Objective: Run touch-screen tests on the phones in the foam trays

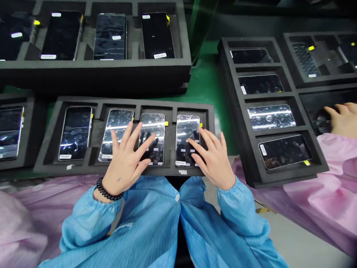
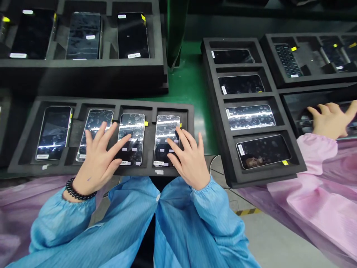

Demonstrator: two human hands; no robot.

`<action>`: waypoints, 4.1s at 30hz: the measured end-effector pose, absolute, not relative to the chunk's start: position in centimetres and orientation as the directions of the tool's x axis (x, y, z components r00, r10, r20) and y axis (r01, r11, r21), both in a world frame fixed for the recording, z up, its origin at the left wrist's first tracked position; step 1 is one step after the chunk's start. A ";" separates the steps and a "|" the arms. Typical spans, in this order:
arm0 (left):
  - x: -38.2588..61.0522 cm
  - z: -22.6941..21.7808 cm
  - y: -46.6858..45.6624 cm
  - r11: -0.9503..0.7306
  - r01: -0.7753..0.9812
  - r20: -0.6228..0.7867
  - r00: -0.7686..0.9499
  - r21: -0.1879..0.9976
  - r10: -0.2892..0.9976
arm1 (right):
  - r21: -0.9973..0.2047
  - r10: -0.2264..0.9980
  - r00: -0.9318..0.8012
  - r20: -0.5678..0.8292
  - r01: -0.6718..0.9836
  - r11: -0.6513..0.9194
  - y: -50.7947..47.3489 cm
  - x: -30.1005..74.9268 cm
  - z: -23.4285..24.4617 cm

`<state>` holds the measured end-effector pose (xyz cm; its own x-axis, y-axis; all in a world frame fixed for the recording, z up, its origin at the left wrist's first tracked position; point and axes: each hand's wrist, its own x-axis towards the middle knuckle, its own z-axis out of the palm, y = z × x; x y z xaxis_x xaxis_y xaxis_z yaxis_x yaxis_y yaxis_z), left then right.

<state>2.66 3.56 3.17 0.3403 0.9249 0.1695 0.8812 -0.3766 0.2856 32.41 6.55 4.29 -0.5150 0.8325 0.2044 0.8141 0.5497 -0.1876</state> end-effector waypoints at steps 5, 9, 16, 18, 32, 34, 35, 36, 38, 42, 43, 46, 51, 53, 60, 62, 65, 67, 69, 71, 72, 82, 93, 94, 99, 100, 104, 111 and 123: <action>2.0 3.7 2.5 -0.298 0.913 0.123 0.274 0.279 0.954 | -0.207 0.859 -0.417 0.297 0.850 0.485 5.8 33.3 4.1; 2.2 4.0 2.2 -0.277 0.907 0.099 0.259 0.316 0.961 | -0.181 0.880 -0.424 0.216 0.868 0.462 5.5 33.7 4.0; 4.1 3.2 3.8 -0.346 0.891 0.087 0.336 0.294 0.938 | -0.198 0.844 -0.462 0.273 0.831 0.519 4.9 33.3 4.2; 4.0 3.1 3.8 -0.338 0.891 0.080 0.330 0.303 0.941 | -0.207 0.818 -0.502 0.280 0.800 0.562 4.8 33.3 4.2; 2.2 3.1 2.1 -0.234 0.929 0.093 0.217 0.287 0.972 | -0.199 0.771 -0.601 0.212 0.746 0.636 7.1 29.6 5.2; 2.6 2.9 2.6 -0.239 0.927 0.094 0.221 0.290 0.971 | -0.208 0.749 -0.608 0.263 0.722 0.659 6.7 29.7 5.4; 2.8 2.9 2.7 -0.247 0.923 0.107 0.225 0.294 0.968 | -0.210 0.742 -0.613 0.274 0.714 0.668 6.5 29.8 5.3; 2.9 2.9 2.9 -0.255 0.921 0.121 0.229 0.295 0.966 | -0.209 0.739 -0.617 0.271 0.712 0.670 6.3 29.9 5.2; 3.1 3.0 3.0 -0.264 0.920 0.116 0.240 0.290 0.964 | -0.205 0.746 -0.623 0.235 0.719 0.664 6.0 30.0 4.8; 2.8 3.1 2.7 -0.268 0.921 0.111 0.246 0.283 0.963 | -0.212 0.763 -0.600 0.240 0.735 0.644 5.6 30.4 4.4; 2.6 3.0 2.4 -0.269 0.919 0.142 0.236 0.288 0.961 | -0.217 0.764 -0.587 0.266 0.736 0.641 5.5 30.6 4.5; 1.8 2.9 1.3 -0.265 0.919 0.173 0.222 0.291 0.960 | -0.217 0.755 -0.575 0.317 0.731 0.647 5.1 31.1 4.5; 1.5 3.1 0.2 -0.309 0.898 0.171 0.266 0.313 0.949 | -0.197 0.776 -0.591 0.222 0.752 0.629 4.8 31.4 3.8; 2.0 3.3 0.3 -0.344 0.884 0.225 0.282 0.318 0.933 | -0.209 0.795 -0.564 0.222 0.769 0.604 4.6 31.6 3.8; 2.7 3.2 1.3 -0.417 0.846 0.146 0.391 0.331 0.909 | -0.240 0.743 -0.533 0.405 0.723 0.648 3.5 34.2 5.1; 1.9 3.7 0.7 -0.403 0.835 0.189 0.357 0.375 0.915 | -0.213 0.714 -0.569 0.408 0.702 0.680 3.3 34.8 5.0; 0.5 4.7 -0.5 -0.351 0.853 0.230 0.280 0.386 0.932 | -0.208 0.721 -0.603 0.340 0.700 0.683 3.4 35.1 4.4; -0.3 5.3 -1.4 -0.312 0.878 0.232 0.239 0.362 0.943 | -0.240 0.717 -0.610 0.338 0.681 0.692 3.6 34.8 4.1; -0.8 5.5 -1.9 -0.307 0.890 0.257 0.226 0.338 0.940 | -0.267 0.691 -0.633 0.348 0.640 0.721 3.9 34.2 4.0; -1.0 5.5 -2.0 -0.342 0.885 0.282 0.256 0.318 0.925 | -0.283 0.662 -0.669 0.338 0.599 0.749 4.3 33.6 4.1; -1.1 5.4 -1.8 -0.370 0.877 0.282 0.287 0.307 0.915 | -0.292 0.654 -0.679 0.333 0.586 0.756 4.6 33.4 4.2; -1.0 4.8 1.1 -0.589 0.754 0.181 0.561 0.290 0.808 | -0.301 0.562 -0.764 0.317 0.481 0.824 6.5 31.6 4.3; 0.9 4.1 3.2 -0.697 0.638 0.149 0.694 0.326 0.705 | -0.384 0.653 -0.663 0.366 0.532 0.755 5.6 34.0 5.5; 0.9 4.1 3.3 -0.700 0.630 0.144 0.700 0.336 0.699 | -0.391 0.659 -0.657 0.366 0.534 0.750 5.5 34.2 5.5; -0.3 4.6 3.1 -0.677 0.639 0.168 0.670 0.366 0.723 | -0.412 0.675 -0.635 0.374 0.539 0.735 5.2 35.1 5.2; -0.6 4.6 3.1 -0.672 0.646 0.168 0.664 0.362 0.729 | -0.416 0.678 -0.634 0.373 0.539 0.733 5.2 35.2 5.2; -1.4 4.4 3.3 -0.673 0.654 0.162 0.665 0.346 0.730 | -0.420 0.671 -0.655 0.347 0.532 0.736 5.6 34.8 5.4; -2.1 5.5 2.8 -0.584 0.750 0.315 0.498 0.312 0.808 | -0.368 0.586 -0.771 0.250 0.484 0.794 6.3 32.8 5.0; -2.6 3.9 1.7 -0.514 0.805 0.256 0.452 0.295 0.854 | -0.362 0.682 -0.682 0.263 0.586 0.725 5.1 36.4 5.6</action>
